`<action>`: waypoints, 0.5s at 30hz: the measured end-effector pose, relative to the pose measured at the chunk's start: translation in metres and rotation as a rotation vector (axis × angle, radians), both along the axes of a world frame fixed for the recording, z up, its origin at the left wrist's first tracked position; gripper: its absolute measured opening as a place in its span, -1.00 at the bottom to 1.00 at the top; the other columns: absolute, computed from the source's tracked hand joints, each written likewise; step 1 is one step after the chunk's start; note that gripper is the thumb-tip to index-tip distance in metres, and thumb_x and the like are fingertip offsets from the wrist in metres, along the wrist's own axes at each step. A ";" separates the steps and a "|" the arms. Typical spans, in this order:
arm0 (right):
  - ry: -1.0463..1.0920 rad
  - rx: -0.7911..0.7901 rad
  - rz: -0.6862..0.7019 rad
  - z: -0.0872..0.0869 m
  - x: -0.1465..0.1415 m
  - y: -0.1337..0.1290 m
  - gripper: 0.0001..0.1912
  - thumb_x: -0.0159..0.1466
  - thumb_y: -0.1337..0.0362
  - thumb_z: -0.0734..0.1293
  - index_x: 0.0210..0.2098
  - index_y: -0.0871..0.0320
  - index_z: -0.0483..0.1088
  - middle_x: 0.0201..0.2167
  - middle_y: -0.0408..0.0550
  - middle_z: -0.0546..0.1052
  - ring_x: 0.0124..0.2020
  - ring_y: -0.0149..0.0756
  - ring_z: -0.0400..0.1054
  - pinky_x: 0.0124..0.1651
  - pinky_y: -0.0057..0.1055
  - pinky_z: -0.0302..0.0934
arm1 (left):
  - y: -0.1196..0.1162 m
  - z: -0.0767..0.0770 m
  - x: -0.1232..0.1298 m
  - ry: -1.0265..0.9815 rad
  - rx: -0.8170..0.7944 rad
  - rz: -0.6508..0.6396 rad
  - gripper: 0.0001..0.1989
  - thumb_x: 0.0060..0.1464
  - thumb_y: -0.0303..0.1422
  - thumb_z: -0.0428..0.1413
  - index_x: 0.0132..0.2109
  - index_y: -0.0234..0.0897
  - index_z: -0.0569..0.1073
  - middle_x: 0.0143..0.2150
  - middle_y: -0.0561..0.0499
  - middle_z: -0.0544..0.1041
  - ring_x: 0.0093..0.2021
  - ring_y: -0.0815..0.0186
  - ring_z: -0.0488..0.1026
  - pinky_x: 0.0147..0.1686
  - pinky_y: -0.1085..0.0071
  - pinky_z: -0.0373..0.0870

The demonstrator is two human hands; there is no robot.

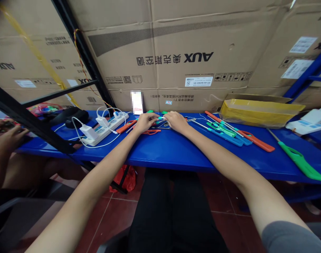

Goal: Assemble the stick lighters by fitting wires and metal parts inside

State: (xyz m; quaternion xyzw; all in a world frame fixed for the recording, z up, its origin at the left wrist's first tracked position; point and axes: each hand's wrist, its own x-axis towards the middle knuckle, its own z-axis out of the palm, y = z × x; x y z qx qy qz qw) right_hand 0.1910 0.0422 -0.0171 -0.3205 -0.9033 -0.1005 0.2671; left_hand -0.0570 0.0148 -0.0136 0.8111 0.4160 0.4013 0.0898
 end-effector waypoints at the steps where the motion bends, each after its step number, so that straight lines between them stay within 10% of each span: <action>1: -0.002 0.000 0.002 0.001 0.000 0.000 -0.65 0.60 0.28 0.20 0.09 0.15 0.63 -0.09 0.17 0.69 -0.08 -0.01 0.46 0.03 -0.15 0.29 | 0.000 0.000 0.000 0.004 0.006 0.000 -0.83 0.35 -0.43 0.25 -0.02 -0.23 0.75 -0.16 -0.05 0.77 -0.20 0.19 0.68 -0.07 0.31 0.57; 15: 0.022 -0.037 0.012 0.003 -0.002 -0.004 -0.63 0.59 0.28 0.24 0.15 0.09 0.68 -0.01 0.14 0.73 -0.02 0.02 0.55 0.04 -0.09 0.38 | -0.001 0.000 0.000 0.014 0.070 -0.011 -0.80 0.33 -0.47 0.28 -0.02 -0.16 0.78 -0.08 -0.07 0.77 -0.05 0.15 0.68 0.07 0.25 0.54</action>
